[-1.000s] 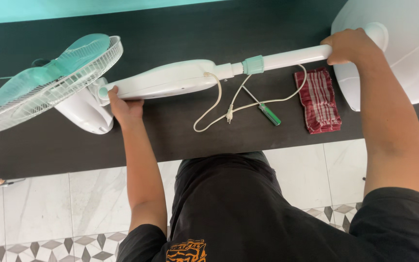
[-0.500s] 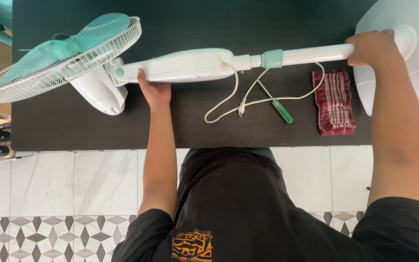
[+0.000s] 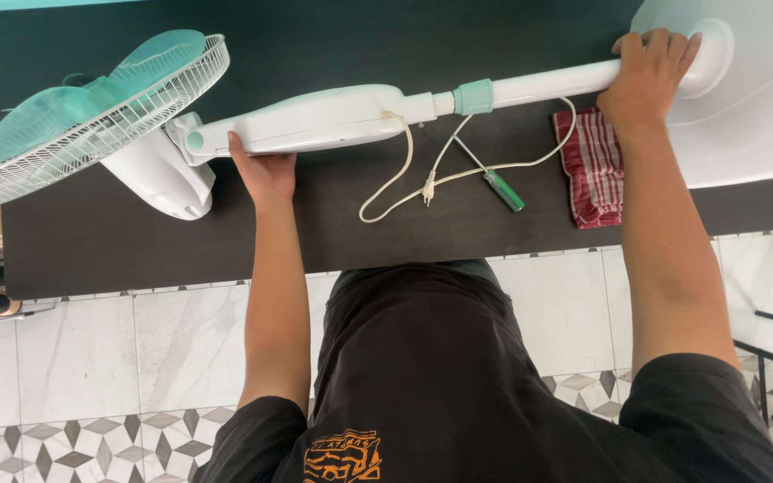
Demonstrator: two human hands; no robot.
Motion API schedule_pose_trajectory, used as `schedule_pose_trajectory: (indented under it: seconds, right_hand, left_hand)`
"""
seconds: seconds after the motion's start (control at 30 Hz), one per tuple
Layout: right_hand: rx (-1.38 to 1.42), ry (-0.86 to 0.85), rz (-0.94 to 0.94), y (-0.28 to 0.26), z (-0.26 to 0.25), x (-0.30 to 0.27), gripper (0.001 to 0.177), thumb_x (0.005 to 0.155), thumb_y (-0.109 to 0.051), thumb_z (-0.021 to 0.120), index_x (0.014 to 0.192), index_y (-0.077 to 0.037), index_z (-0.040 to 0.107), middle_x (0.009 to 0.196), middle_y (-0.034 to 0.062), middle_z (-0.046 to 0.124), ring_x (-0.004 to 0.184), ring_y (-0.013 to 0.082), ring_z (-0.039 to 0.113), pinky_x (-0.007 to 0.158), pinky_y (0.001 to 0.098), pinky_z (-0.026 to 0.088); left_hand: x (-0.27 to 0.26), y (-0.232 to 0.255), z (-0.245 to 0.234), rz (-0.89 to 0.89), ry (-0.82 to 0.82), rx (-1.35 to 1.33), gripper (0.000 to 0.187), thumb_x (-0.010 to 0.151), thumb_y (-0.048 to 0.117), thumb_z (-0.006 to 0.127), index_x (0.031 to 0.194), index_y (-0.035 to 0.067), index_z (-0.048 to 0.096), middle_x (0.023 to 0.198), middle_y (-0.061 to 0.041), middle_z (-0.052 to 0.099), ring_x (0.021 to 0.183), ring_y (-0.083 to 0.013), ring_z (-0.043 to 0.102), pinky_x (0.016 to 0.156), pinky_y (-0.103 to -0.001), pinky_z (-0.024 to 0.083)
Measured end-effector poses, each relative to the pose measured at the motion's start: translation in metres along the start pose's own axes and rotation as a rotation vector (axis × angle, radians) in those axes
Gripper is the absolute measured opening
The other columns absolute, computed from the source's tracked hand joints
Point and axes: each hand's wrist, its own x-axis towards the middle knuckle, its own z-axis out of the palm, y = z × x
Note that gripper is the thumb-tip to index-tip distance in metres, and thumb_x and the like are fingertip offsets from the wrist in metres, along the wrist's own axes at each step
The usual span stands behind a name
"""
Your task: The person wipes a dark table with a red cloth, then places a standing fan on the table. Using a screwdriver, they loosen and remove the fan's neck joint, separating the head from the stand. The parts are laid on the table.
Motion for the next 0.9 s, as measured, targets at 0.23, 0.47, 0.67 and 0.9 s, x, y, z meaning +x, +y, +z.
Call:
schedule_pose_trajectory:
  seconds: [0.23, 0.47, 0.67, 0.9]
  right_hand:
    - [-0.144, 0.077, 0.005, -0.039, -0.041, 0.013, 0.048, 0.071, 0.007, 0.063, 0.117, -0.008, 0.062, 0.127, 0.0189, 0.048, 0.131, 0.0433, 0.040, 0.117, 0.0690, 0.008]
    - [0.290, 0.085, 0.158, -0.126, -0.072, -0.049, 0.033, 0.080, 0.002, 0.070, 0.108, -0.006, 0.056, 0.115, 0.0178, 0.051, 0.121, 0.0402, 0.048, 0.107, 0.0554, 0.038]
    - [0.313, -0.383, 0.390, -0.196, -0.024, -0.125, 0.051, 0.078, -0.023, 0.084, 0.118, -0.005, 0.059, 0.114, 0.0231, 0.057, 0.103, 0.0435, 0.055, 0.080, 0.0541, 0.047]
    - [0.592, -0.432, 0.385, -0.184, -0.003, -0.140, 0.035, 0.087, -0.017, 0.076, 0.111, -0.002, 0.056, 0.109, 0.0216, 0.062, 0.098, 0.0394, 0.062, 0.082, 0.0514, 0.051]
  left_hand:
    - [-0.042, -0.015, 0.005, -0.167, 0.070, 0.157, 0.088, 0.084, 0.065, 0.063, 0.153, 0.020, 0.031, 0.155, -0.014, 0.037, 0.136, -0.0359, 0.048, 0.114, -0.059, 0.036]
    - [-0.130, -0.057, 0.053, 0.381, -0.137, 0.606, 0.026, 0.105, 0.019, 0.069, 0.114, 0.004, 0.050, 0.106, -0.010, 0.055, 0.095, -0.0186, 0.054, 0.091, -0.041, 0.044]
    - [-0.101, 0.004, 0.163, 0.798, -0.868, 1.494, 0.062, 0.072, 0.005, 0.074, 0.132, 0.010, 0.058, 0.130, -0.014, 0.059, 0.123, -0.0329, 0.055, 0.108, -0.046, 0.044]
    - [-0.060, -0.038, 0.226, 0.893, -1.197, 2.025, 0.097, 0.038, 0.035, 0.097, 0.128, 0.016, 0.065, 0.129, -0.014, 0.061, 0.125, -0.0430, 0.051, 0.101, -0.070, 0.031]
